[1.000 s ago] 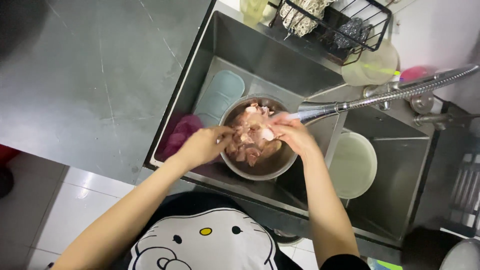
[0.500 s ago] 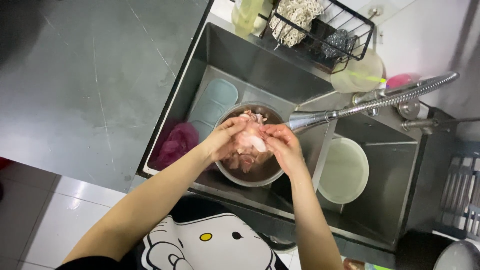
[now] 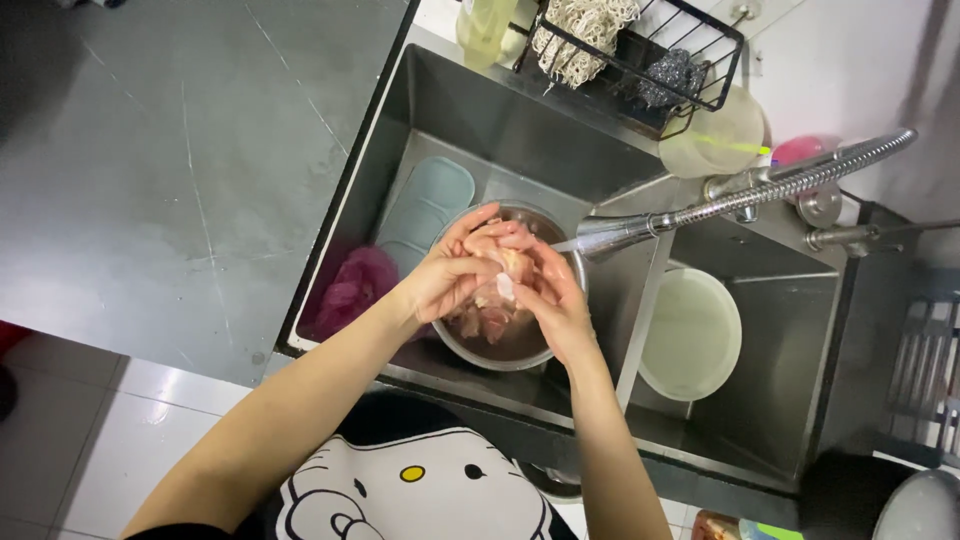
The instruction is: The person carries a pot to the stove, then washes raw chicken pieces in a metal bowl under running tap water in the sink, rubbing the pieces by hand. They take a plastic bag of white powder, cut it open with scissors, pour some into a small bowl, and tie the bag closed.
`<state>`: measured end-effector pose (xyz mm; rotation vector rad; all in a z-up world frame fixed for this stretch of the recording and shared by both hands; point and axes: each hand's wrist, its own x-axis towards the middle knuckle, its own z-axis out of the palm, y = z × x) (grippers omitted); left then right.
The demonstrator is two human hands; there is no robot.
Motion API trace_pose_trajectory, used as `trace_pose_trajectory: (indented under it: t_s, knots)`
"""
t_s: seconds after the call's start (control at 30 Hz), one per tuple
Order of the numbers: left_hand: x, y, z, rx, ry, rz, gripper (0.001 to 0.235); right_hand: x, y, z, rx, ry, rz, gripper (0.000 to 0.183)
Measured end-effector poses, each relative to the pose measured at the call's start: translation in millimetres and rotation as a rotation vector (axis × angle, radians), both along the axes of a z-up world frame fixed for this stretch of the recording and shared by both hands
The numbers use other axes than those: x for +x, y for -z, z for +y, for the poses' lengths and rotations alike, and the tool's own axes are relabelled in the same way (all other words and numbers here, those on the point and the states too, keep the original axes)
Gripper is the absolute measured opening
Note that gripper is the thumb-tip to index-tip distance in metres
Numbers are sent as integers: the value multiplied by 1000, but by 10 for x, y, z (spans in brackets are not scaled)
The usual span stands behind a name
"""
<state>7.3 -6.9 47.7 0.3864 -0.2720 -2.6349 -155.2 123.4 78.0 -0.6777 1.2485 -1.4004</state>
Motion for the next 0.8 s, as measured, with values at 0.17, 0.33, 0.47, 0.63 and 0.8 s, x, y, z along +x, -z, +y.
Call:
trace_pose_trajectory:
  t_s: [0.17, 0.33, 0.47, 0.63, 0.8]
  knots:
    - [-32, -38, 43, -41, 15, 9, 69, 77, 42, -10, 52, -26, 7, 61]
    - [-23, 10, 52, -44, 73, -61, 62, 45, 196, 31, 162, 169, -125, 51]
    - [-63, 168, 67, -99, 112, -194, 52, -45, 221, 71, 278, 247, -215, 51]
    - [-102, 481, 95, -235, 75, -558, 27, -58, 303, 45, 428, 233, -459, 47]
    - [64, 880, 8, -320, -52, -791, 22, -393, 1269, 144, 513, 318, -514, 45]
